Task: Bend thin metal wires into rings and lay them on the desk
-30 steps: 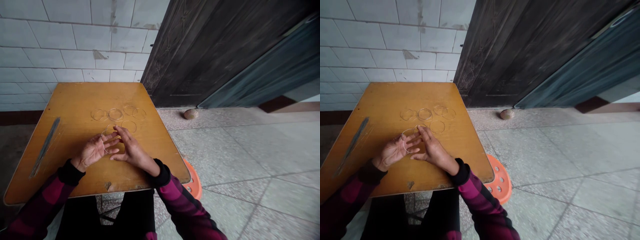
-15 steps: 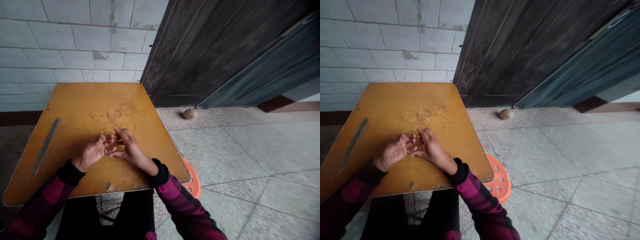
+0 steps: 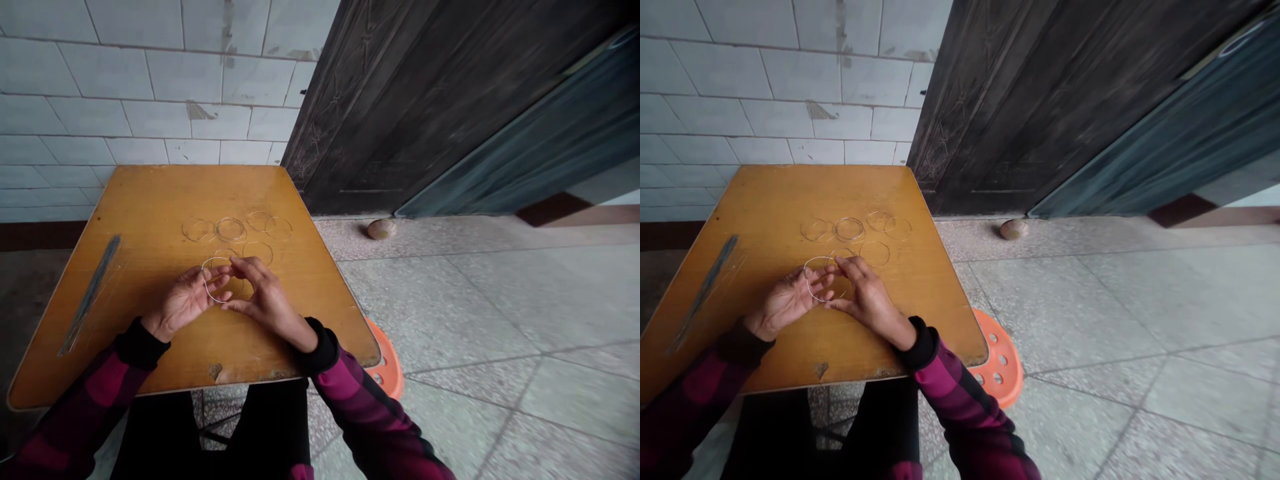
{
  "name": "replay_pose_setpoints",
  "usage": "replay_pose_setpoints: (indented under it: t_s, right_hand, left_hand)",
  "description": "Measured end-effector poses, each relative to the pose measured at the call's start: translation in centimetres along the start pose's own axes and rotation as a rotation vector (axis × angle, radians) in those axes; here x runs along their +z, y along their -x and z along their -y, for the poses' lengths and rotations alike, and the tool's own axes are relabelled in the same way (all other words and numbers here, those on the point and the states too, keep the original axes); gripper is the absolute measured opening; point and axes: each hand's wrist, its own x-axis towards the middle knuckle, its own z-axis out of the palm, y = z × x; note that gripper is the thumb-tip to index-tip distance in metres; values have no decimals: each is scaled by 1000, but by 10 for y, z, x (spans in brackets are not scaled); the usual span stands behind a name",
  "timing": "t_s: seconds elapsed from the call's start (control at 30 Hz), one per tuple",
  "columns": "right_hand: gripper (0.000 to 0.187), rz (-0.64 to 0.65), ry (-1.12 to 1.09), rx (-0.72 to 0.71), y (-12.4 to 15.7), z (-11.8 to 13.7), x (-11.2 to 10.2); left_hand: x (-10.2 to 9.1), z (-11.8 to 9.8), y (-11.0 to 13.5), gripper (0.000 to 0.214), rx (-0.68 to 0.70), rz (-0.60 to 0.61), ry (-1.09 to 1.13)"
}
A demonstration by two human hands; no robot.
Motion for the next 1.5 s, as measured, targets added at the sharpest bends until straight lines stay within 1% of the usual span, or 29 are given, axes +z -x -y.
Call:
replay_pose_setpoints:
  t_s: [0.1,0.2,0.43,0.5,0.63,0.8,0.93,1.07,1.17,1.37,1.5]
  right_hand:
    - [77,-3,1,-13,0,0,-1]
    - [81,22,-4,-34,-1,-1,-1]
    - [100,193,-42,-24,1,-1,3]
    - [97,234,-28,-32,2,1,4]
    - [84,307,12,-30,2,7,2]
    - [74,324,38,-19,1,9,0]
    - [74,333,116,-19,2,7,1]
    - [78,345,236,-11,2,5,2]
    - [75,367,308,-8,2,5,1]
    - [63,376,414,-17,0,7,0]
    - [61,372,448,-34,-1,7,0]
  left_hand:
    - [-3,-1,0,10,-3,1,-3]
    - [-5,-1,0,10,-12,3,-8]
    - [-10,8,-2,6,-25,-32,-67]
    - [-13,11,-3,6,-45,-42,-91]
    - [-18,13,-5,6,-102,-67,-126]
    - [-21,10,-5,7,-150,-76,-155]
    - [-20,8,-4,7,-185,-124,-169]
    - [-15,8,-2,8,-147,-172,-220]
    - [-13,8,-1,10,-107,-185,-259]
    - [-16,10,-3,9,-45,-159,-273]
    - [-17,9,-3,8,-60,-142,-246]
